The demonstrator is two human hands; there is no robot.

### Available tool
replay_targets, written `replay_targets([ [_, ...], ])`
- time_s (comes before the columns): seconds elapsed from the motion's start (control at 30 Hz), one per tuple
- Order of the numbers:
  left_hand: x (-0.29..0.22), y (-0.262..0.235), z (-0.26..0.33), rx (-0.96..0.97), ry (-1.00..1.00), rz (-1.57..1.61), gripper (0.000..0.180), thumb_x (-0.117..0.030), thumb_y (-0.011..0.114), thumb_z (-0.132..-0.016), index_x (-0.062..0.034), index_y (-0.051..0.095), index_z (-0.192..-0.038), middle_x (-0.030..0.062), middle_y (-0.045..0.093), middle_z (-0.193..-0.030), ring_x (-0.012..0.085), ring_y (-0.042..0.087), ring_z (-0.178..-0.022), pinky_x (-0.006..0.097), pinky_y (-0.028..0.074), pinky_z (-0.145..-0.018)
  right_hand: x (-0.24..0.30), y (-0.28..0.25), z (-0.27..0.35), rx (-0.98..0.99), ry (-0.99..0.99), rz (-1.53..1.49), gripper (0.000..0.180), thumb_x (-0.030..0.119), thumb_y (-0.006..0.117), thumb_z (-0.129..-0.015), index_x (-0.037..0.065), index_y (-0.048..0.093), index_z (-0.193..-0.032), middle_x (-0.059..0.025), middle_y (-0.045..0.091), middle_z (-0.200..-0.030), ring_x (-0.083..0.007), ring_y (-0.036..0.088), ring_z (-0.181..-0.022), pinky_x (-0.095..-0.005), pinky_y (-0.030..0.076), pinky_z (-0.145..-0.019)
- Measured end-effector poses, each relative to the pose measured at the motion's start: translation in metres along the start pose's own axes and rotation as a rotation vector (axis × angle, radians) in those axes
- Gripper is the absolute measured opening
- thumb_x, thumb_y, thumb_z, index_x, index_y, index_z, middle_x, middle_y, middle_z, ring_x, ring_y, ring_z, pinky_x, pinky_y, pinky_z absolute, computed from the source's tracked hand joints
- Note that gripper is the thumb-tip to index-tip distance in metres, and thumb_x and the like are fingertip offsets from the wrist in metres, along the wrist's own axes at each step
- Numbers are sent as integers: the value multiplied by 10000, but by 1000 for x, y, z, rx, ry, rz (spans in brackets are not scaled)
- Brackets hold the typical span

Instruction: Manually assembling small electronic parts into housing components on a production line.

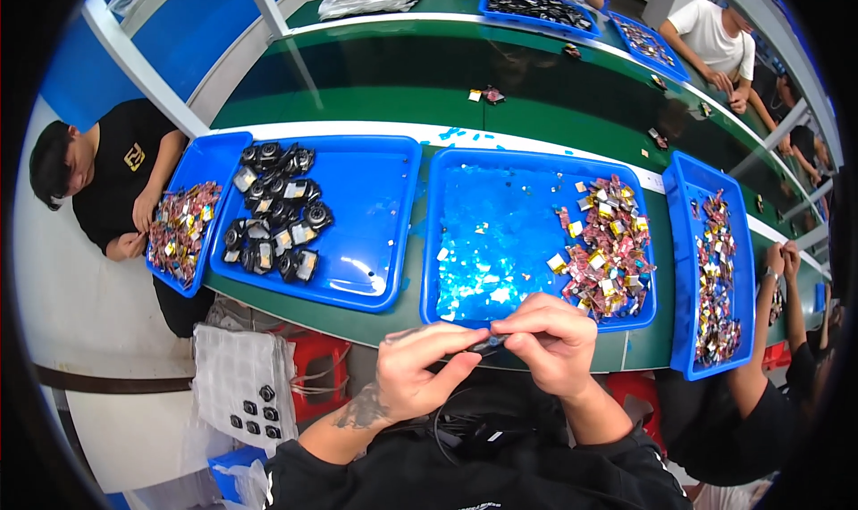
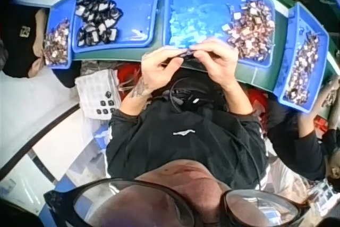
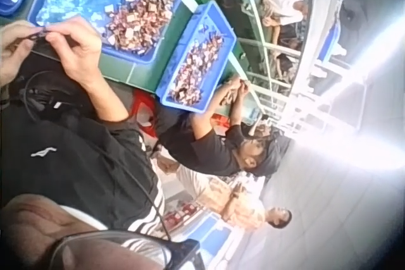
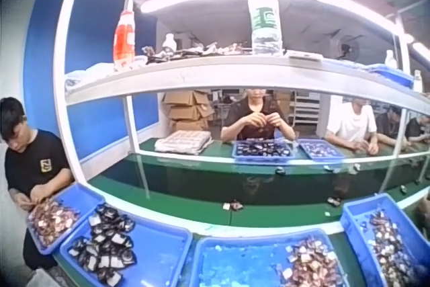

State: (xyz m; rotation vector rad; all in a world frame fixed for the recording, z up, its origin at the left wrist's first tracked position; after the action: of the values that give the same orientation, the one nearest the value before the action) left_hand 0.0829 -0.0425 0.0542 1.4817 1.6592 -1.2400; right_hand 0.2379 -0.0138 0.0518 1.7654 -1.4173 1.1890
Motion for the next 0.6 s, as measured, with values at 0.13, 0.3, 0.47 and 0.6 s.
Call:
replay_targets([
  [0.13, 29, 22, -9, 309, -362, 239, 471, -62, 709, -862, -28, 510, -1288, 70, 701, -890, 108, 678, -837, 251, 533, -689, 2, 0, -9, 98, 67, 113, 174, 0, 760, -765, 22, 740, -936, -87, 690, -824, -181, 652, -731, -279, 510, -646],
  [0.3, 44, 26, -62, 289, -512, 386, 350, -46, 650, -898, 5, 544, -1227, 70, 677, -870, 99, 633, -759, 225, 509, -637, -11, -75, -51, -199, 268, 716, 111, 91, 725, -812, 8, 662, -848, -99, 663, -752, -208, 648, -670, -321, 499, -616],
  [0.47, 71, 30, -122, 67, -526, 703, 238, -82, 606, -937, 25, 531, -1136, 135, 663, -1009, 211, 697, -791, 286, 593, -695, -63, -87, -61, 139, 324, 1210, 227, 162, 766, -747, 42, 604, -850, -128, 681, -789, -333, 672, -742, -436, 518, -651],
  [0.6, 80, 43, -138, 96, -549, 877, 264, -92, 580, -954, 23, 494, -1176, 180, 646, -1055, 253, 690, -895, 326, 587, -795, -67, -87, -60, 240, 428, 1311, 275, 135, 761, -737, 50, 589, -935, -131, 683, -788, -346, 674, -780, -451, 524, -672],
])
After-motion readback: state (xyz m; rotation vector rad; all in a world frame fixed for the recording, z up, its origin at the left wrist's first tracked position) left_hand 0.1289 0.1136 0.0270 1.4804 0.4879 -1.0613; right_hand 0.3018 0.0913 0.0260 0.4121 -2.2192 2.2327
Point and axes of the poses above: each hand's wrist, its own z-axis away from the middle knuckle, its own y-axis out of the palm, x = y × z, the point moved 9 cm from there along -z, towards the middle knuckle
